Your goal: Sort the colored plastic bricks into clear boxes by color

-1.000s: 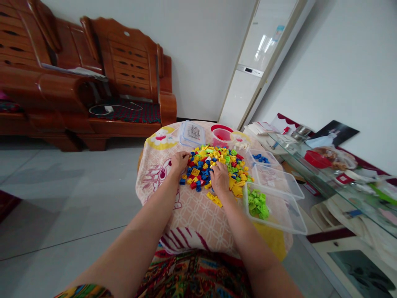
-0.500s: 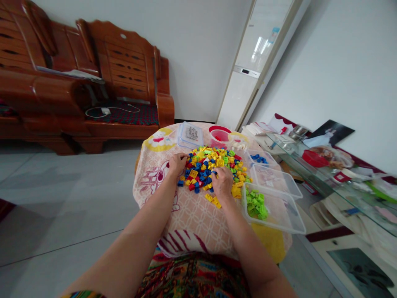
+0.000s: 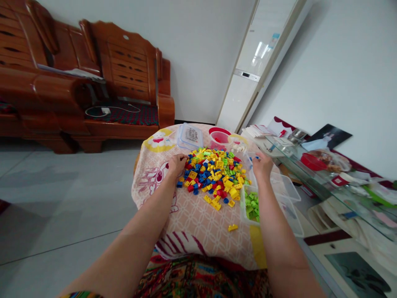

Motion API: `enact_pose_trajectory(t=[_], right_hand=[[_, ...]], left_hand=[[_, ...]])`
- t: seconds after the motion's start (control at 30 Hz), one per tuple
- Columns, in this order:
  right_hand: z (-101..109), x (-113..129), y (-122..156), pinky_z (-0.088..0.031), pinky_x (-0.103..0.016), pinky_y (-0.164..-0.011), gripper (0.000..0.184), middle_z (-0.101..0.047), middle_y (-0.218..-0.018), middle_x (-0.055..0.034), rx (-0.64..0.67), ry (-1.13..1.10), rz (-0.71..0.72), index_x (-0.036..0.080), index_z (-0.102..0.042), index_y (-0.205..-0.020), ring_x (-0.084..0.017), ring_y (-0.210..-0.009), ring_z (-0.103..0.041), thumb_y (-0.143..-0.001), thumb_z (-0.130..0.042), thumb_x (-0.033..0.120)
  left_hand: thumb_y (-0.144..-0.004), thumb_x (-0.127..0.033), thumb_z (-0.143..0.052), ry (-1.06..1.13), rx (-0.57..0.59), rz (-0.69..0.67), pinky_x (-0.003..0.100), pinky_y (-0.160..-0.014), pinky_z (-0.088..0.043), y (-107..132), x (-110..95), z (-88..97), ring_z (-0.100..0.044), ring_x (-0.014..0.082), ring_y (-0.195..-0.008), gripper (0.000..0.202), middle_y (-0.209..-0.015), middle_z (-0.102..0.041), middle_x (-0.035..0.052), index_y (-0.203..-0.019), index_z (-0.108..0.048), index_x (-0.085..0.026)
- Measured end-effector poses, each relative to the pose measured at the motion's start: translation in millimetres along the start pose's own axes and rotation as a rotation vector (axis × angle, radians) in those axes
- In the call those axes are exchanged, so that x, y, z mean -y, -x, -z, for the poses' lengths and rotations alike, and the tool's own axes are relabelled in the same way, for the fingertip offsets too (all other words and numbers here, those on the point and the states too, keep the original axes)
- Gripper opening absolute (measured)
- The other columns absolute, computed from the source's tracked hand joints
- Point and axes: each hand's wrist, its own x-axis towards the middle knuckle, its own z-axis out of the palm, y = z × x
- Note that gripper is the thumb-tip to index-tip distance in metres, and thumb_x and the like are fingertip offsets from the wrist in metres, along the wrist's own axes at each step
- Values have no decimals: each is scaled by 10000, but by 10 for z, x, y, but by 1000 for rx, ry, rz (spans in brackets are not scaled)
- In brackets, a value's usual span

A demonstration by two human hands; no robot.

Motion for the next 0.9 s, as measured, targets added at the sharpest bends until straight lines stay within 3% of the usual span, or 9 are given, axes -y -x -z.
enact_pose_trajectory(t=[0.1, 0.23, 0.33, 0.47, 0.57, 0.7, 0.8, 0.9], right_hand=[[10, 256, 539, -528, -341, -804, 258, -775, -873, -93, 182, -121, 157, 172, -772, -891, -222, -769, -673, -788, -562, 281], [207, 485, 1345, -482, -275, -735, 230, -765, -869, -50, 565, -151, 228, 219, -762, -904, -185, -771, -679, -880, -542, 282], [478, 422, 1752, -444, -265, -732, 161, -741, -865, -41, 771, -17, 269, 222, -733, -900, -178, -778, -659, -884, -572, 224], [735, 178, 2056, -415, -270, -730, 80, -688, -885, -54, 910, 176, 344, 200, -680, -859, -193, -824, -622, -845, -608, 169], [736, 13, 2205, -413, -265, -712, 116, -649, -916, -57, 908, 204, 364, 194, -652, -817, -178, -806, -594, -842, -568, 119], [567, -49, 2247, -444, -273, -755, 215, -644, -879, -54, 773, 101, 347, 199, -652, -793, -179, -825, -597, -855, -497, 65], [400, 35, 2125, -487, -312, -843, 251, -682, -954, -70, 623, -32, 342, 209, -699, -939, -203, -923, -627, -874, -490, 85], [217, 162, 1936, -503, -387, -960, 335, -677, -1168, -115, 444, -116, 350, 204, -687, -1172, -241, -1101, -619, -906, -494, 143]], left_hand=[[-856, -223, -504, -5, -1, -11, 245, -841, -500, 24, -15, 17, -694, 184, -935, 354, -1062, -787, 39, -1058, -793, -184], [-846, -200, -510, -31, 5, -6, 241, -800, -494, 51, -37, 27, -692, 182, -897, 357, -1044, -789, 41, -1063, -793, -179], [-846, -194, -520, -24, -8, -16, 249, -829, -494, 45, -32, 14, -695, 190, -921, 345, -1044, -790, 42, -1049, -799, -188], [-850, -197, -527, -8, -23, -16, 254, -846, -501, 19, -16, -8, -700, 198, -940, 336, -1043, -789, 42, -1042, -802, -192], [-849, -200, -535, -20, -21, -7, 263, -861, -508, 11, -14, -15, -705, 208, -942, 327, -1034, -789, 49, -1032, -806, -185], [-841, -189, -533, -3, -29, -22, 260, -882, -512, 19, 3, -24, -707, 207, -959, 327, -1042, -788, 49, -1020, -807, -190], [-843, -200, -528, 27, -39, -40, 260, -890, -513, 24, 29, -35, -706, 203, -965, 323, -1046, -786, 55, -1011, -804, -188], [-839, -207, -522, 40, -37, -45, 261, -886, -513, 23, 42, -41, -704, 196, -955, 324, -1039, -787, 52, -1000, -804, -189]])
